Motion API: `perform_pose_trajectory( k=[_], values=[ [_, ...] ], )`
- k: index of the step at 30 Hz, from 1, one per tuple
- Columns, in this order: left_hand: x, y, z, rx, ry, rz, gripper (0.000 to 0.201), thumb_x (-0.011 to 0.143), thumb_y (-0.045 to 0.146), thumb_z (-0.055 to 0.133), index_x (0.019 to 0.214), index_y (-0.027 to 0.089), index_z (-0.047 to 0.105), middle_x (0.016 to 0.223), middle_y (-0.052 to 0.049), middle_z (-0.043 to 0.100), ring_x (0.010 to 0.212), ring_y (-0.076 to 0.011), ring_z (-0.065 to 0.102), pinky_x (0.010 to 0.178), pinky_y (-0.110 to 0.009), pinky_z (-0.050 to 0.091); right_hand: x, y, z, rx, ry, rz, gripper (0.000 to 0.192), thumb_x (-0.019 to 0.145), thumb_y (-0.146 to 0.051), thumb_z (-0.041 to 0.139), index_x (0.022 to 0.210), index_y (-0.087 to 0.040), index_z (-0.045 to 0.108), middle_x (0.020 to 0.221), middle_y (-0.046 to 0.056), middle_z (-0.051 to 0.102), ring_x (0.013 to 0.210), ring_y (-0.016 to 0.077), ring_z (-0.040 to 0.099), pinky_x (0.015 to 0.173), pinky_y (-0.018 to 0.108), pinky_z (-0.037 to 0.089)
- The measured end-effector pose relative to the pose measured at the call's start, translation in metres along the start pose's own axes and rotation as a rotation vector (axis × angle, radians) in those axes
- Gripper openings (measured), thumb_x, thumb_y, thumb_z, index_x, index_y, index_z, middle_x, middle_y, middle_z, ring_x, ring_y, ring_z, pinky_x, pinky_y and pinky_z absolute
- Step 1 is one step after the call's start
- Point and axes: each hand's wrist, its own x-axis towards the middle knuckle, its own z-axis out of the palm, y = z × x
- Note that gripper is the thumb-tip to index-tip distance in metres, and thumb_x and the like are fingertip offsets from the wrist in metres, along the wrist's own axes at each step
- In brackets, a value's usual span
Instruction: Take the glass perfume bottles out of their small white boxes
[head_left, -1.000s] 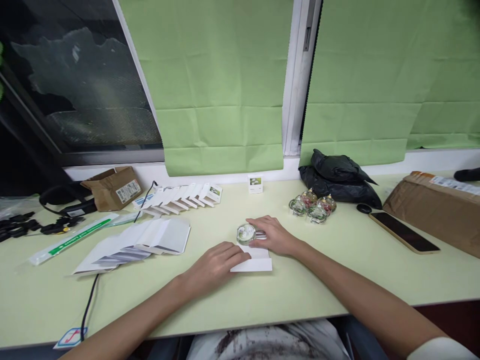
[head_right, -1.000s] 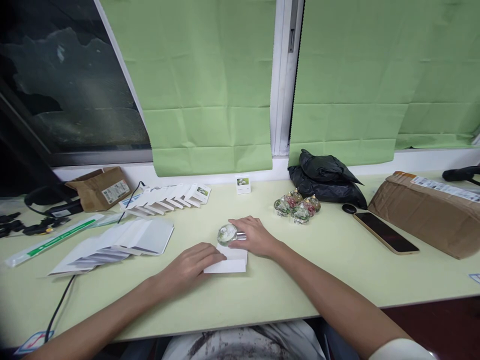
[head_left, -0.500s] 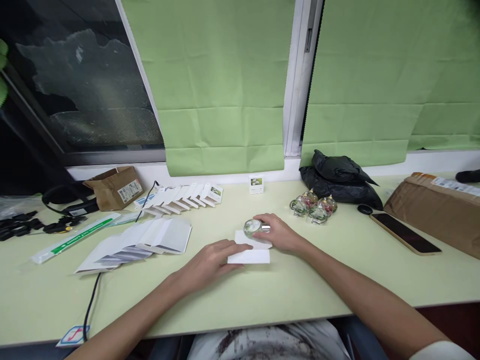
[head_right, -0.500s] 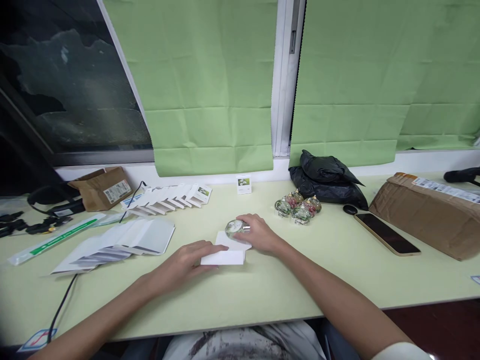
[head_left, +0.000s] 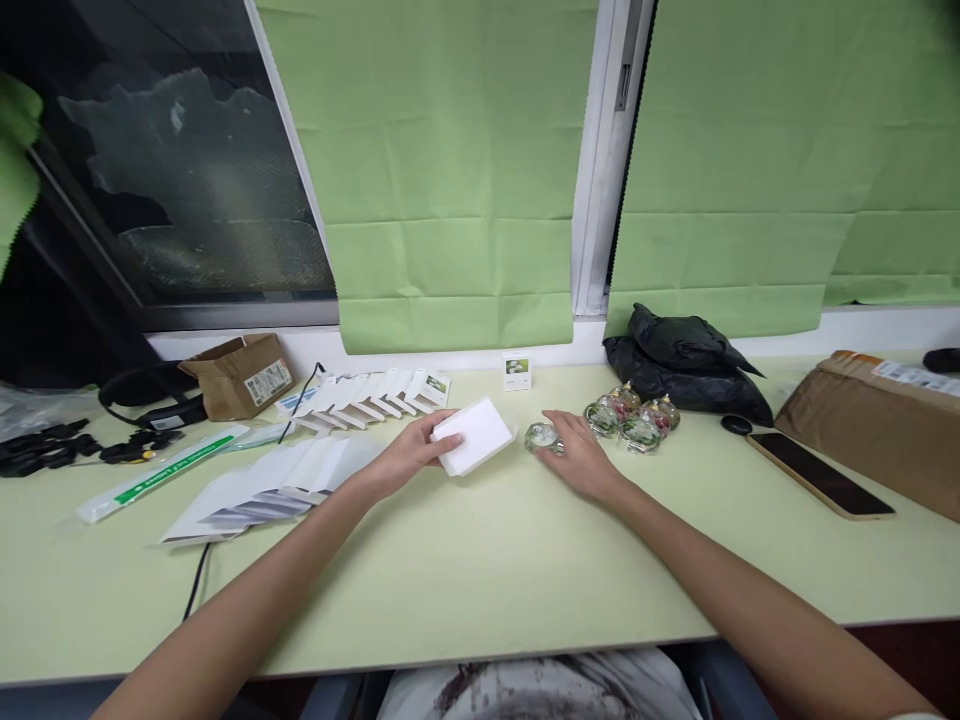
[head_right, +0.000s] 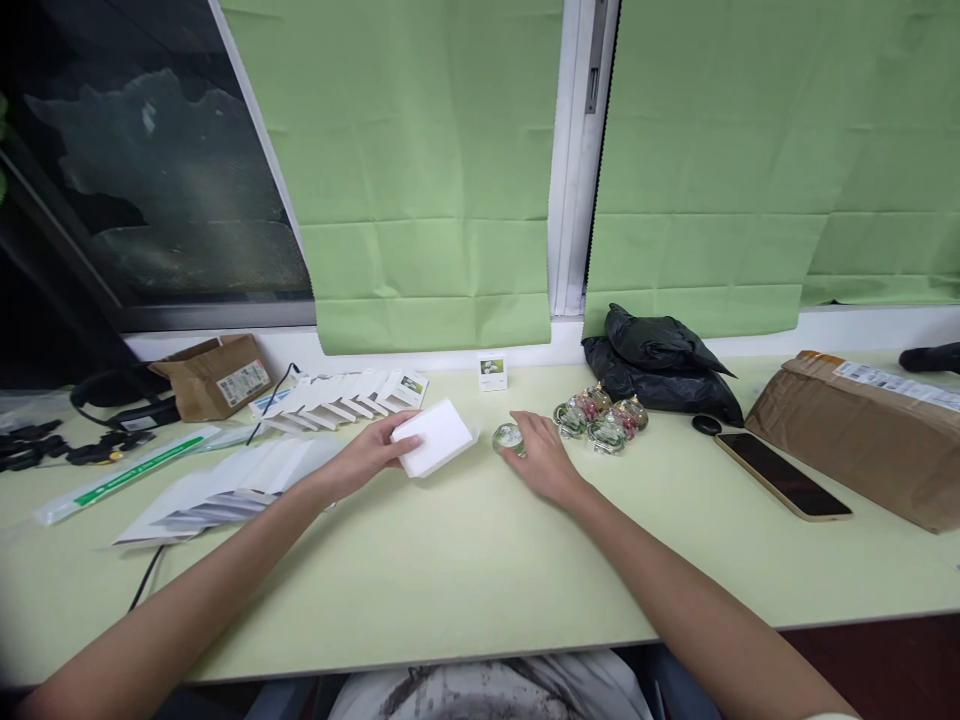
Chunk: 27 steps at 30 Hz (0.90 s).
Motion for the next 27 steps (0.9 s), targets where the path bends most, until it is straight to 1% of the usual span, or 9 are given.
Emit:
perform_pose_trajectory(
  k=[2, 5, 8, 10, 12, 15, 19, 23, 27],
  values=[
    [0.005, -0.001, 0.008, -0.164, -0.018, -0.032, 0.067, 0.087, 0.05, 0.079, 0.146, 0.025, 0.057, 0.135, -0.011, 0.068, 0.108, -0.0235, 0.068, 0.086, -0.033, 0.058, -0.002, -0.014, -0.004, 0.089, 0.031, -0.101, 0.058, 0.095, -0.031, 0.06, 0.152, -0.029, 0.047, 0.15, 0.009, 0.055, 0.143, 0.0308, 0.041, 0.119, 0.05, 0.035],
    [0.006, -0.006, 0.021, -0.358, -0.095, -0.067, 0.061, 0.093, 0.051, 0.074, 0.145, 0.026, 0.057, 0.129, -0.011, 0.07, 0.101, -0.0198, 0.069, 0.083, -0.03, 0.058, -0.005, -0.033, -0.008, 0.291, 0.015, -0.157, 0.061, 0.092, -0.034, 0.067, 0.15, -0.033, 0.047, 0.154, 0.007, 0.05, 0.143, 0.0291, 0.041, 0.117, 0.046, 0.037],
    [0.002, -0.011, 0.032, -0.397, -0.15, -0.127, 0.057, 0.095, 0.056, 0.068, 0.139, 0.021, 0.063, 0.108, -0.01, 0.073, 0.081, -0.0152, 0.066, 0.065, -0.024, 0.053, -0.007, -0.042, -0.005, 0.494, -0.045, -0.108, 0.039, 0.09, -0.041, 0.073, 0.125, -0.028, 0.061, 0.127, 0.006, 0.064, 0.119, 0.0267, 0.056, 0.104, 0.041, 0.045],
    [-0.001, -0.013, 0.039, -0.33, -0.168, -0.146, 0.057, 0.097, 0.061, 0.062, 0.132, 0.017, 0.068, 0.101, -0.009, 0.072, 0.078, -0.0152, 0.063, 0.061, -0.024, 0.05, -0.008, -0.044, -0.001, 0.565, -0.072, -0.053, 0.03, 0.089, -0.044, 0.074, 0.108, -0.025, 0.061, 0.105, 0.002, 0.064, 0.101, 0.0231, 0.058, 0.094, 0.037, 0.047],
    [-0.004, -0.014, 0.044, -0.207, -0.16, -0.099, 0.057, 0.098, 0.063, 0.059, 0.129, 0.017, 0.07, 0.107, -0.01, 0.073, 0.089, -0.0188, 0.064, 0.07, -0.026, 0.051, -0.009, -0.044, 0.002, 0.598, -0.066, -0.014, 0.033, 0.086, -0.046, 0.077, 0.102, -0.024, 0.06, 0.098, 0.0, 0.061, 0.093, 0.021, 0.056, 0.087, 0.034, 0.046],
    [-0.007, -0.014, 0.048, -0.05, -0.159, -0.049, 0.056, 0.099, 0.065, 0.055, 0.126, 0.02, 0.074, 0.12, -0.009, 0.073, 0.108, -0.0247, 0.063, 0.089, -0.031, 0.049, -0.009, -0.044, 0.004, 0.647, -0.058, 0.018, 0.039, 0.082, -0.048, 0.081, 0.105, -0.024, 0.06, 0.098, 0.0, 0.06, 0.091, 0.0202, 0.055, 0.082, 0.031, 0.045],
    [-0.008, -0.016, 0.047, -0.151, -0.279, -0.141, 0.076, 0.098, 0.079, 0.035, 0.122, 0.019, 0.075, 0.125, -0.012, 0.073, 0.117, -0.0292, 0.063, 0.1, -0.038, 0.046, -0.008, -0.045, 0.005, 0.663, -0.047, 0.048, 0.042, 0.08, -0.051, 0.083, 0.104, -0.024, 0.062, 0.096, 0.0, 0.058, 0.089, 0.0205, 0.055, 0.079, 0.031, 0.046],
    [-0.01, -0.016, 0.046, -0.129, -0.261, -0.187, 0.059, 0.093, 0.068, 0.061, 0.116, 0.015, 0.076, 0.122, -0.013, 0.074, 0.121, -0.0327, 0.062, 0.102, -0.038, 0.045, -0.008, -0.043, 0.006, 0.574, -0.053, 0.051, 0.043, 0.078, -0.055, 0.083, 0.103, -0.023, 0.067, 0.1, 0.002, 0.057, 0.091, 0.0216, 0.055, 0.081, 0.034, 0.048],
    [-0.012, -0.014, 0.048, -0.245, -0.226, -0.196, 0.055, 0.095, 0.062, 0.063, 0.115, 0.012, 0.077, 0.125, -0.016, 0.074, 0.124, -0.0333, 0.062, 0.106, -0.039, 0.044, -0.008, -0.04, 0.009, 0.599, -0.093, 0.073, 0.04, 0.084, -0.059, 0.077, 0.102, -0.023, 0.069, 0.103, 0.003, 0.055, 0.092, 0.0211, 0.056, 0.081, 0.034, 0.049]
  ],
)
